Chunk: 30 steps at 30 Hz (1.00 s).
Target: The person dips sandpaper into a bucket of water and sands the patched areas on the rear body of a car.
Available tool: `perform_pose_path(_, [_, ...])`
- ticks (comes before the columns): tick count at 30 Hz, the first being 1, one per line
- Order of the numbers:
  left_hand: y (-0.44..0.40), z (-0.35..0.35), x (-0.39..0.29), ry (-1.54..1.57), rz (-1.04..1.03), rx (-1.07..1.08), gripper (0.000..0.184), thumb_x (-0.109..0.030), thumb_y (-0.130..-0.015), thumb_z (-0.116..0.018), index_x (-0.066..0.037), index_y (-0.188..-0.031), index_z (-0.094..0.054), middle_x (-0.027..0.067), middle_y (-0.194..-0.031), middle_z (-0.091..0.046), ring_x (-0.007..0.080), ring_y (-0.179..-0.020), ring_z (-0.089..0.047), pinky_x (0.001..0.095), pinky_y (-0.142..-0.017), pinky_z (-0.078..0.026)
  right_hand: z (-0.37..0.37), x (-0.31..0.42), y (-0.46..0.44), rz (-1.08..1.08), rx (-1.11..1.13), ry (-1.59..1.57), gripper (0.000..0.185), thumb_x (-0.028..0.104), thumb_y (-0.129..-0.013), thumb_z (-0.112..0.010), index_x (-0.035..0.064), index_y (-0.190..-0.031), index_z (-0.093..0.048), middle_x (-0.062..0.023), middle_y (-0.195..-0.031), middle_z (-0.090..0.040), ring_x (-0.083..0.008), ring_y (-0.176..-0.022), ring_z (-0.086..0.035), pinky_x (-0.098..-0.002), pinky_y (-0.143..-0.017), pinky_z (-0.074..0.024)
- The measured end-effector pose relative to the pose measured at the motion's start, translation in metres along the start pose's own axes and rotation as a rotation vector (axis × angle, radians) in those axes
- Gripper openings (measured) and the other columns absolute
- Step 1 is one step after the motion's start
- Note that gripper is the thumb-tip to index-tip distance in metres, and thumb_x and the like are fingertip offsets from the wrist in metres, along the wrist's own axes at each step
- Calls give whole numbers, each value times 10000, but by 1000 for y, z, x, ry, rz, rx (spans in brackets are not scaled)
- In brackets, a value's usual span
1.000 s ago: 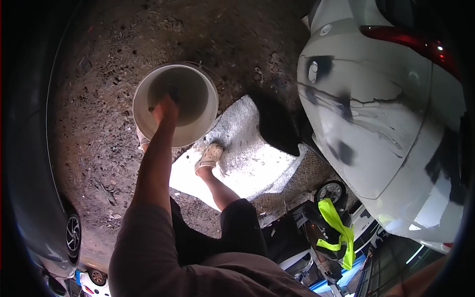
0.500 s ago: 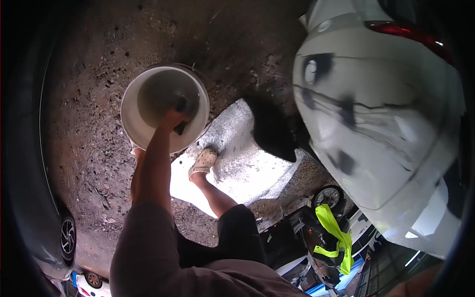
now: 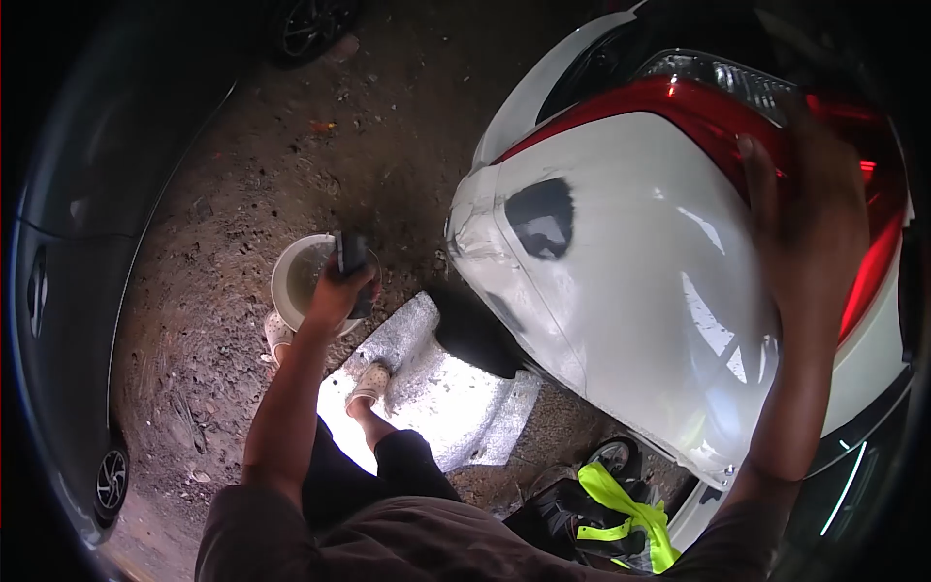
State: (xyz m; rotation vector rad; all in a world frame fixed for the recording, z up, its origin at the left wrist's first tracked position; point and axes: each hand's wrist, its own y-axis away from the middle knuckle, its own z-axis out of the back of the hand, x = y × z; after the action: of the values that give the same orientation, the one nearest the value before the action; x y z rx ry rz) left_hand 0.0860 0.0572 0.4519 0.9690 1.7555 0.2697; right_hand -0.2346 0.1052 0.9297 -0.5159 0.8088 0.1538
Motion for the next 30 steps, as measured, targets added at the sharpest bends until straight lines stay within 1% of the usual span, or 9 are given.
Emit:
perform_pose_path(3, [27, -91, -42, 75, -120, -60, 385, -374, -1079, -683, -114, -1310, -518, 76, -1019, -683, 174, -863, -702, 344, -774, -580, 1, -14, -25, -243, 289, -273, 460, 407, -965, -800, 152, -1342, -735, -89, -957, -751, -291, -919, -728, -422, -810, -581])
perform_pose_path(5, [35, -137, -53, -17, -200, 15, 540, -498, -1114, -596, -95, -1455, -485, 91, -1049, -690, 180, -955, -673, 357, -842, -566, 5, -9, -33, -230, 324, -268, 458, 406, -966, -800, 162, -1347, -734, -93, -953, -751, -286, -913, -728, -425, -807, -581])
perform_pose_path(10, [24, -226, -56, -322, -930, -181, 619, -398, -1141, -567, -91, -1664, -444, 141, -1112, -721, 229, -1019, -611, 397, -949, -481, -2, -17, -32, -194, 425, -263, 467, 334, -1028, -762, 175, -1461, -687, -77, -1055, -744, -187, -920, -731, -328, -822, -571])
perform_pose_path(14, [34, -249, -67, -399, -1001, -247, 546, -383, -1162, -526, -47, -1592, -552, 178, -1240, -722, 219, -1001, -597, 366, -1014, -431, -10, -25, -22, -270, 419, -589, 472, 273, -1066, -712, 133, -1512, -646, -79, -1093, -722, -153, -966, -708, -294, -834, -558])
perform_pose_path(17, [48, -254, -81, -395, -992, -197, 516, -263, -1101, -638, -63, -1573, -581, 176, -1204, -729, 226, -915, -564, 365, -919, -391, -12, -24, -19, -279, 450, -688, 455, 236, -1090, -672, 115, -1527, -634, -82, -1101, -705, -150, -992, -701, -281, -860, -560])
perform_pose_path(20, [47, -267, -85, -400, -1294, -301, 508, -295, -1091, -639, -75, -1548, -614, 207, -1343, -724, 206, -824, -562, 361, -880, -370, -10, -26, -22, -224, 464, -613, 443, 212, -1106, -642, 120, -1539, -625, -86, -1107, -698, -158, -1021, -703, -286, -913, -576])
perform_pose_path(23, [23, -254, -92, -362, -1048, -245, 463, -313, -1116, -608, -58, -1501, -652, 202, -1281, -753, 199, -772, -596, 341, -860, -376, -9, -24, -20, -281, 431, -693, 451, 209, -1105, -642, 128, -1548, -617, -91, -1123, -695, -167, -1029, -710, -297, -917, -590])
perform_pose_path(27, [35, -256, -97, -334, -1139, -219, 459, -317, -1119, -608, -39, -1479, -666, 178, -1196, -768, 187, -754, -599, 331, -849, -377, -8, -23, -24, -247, 445, -642, 468, 203, -1094, -652, 135, -1555, -610, -90, -1154, -698, -173, -1037, -714, -309, -913, -595])
perform_pose_path(30, [49, -258, -105, -385, -1158, -204, 475, -260, -1072, -682, -38, -1490, -658, 188, -1290, -755, 193, -825, -600, 319, -852, -376, -4, -22, -24, -233, 443, -589, 477, 207, -1083, -665, 135, -1551, -613, -87, -1157, -710, -168, -1035, -716, -304, -903, -593])
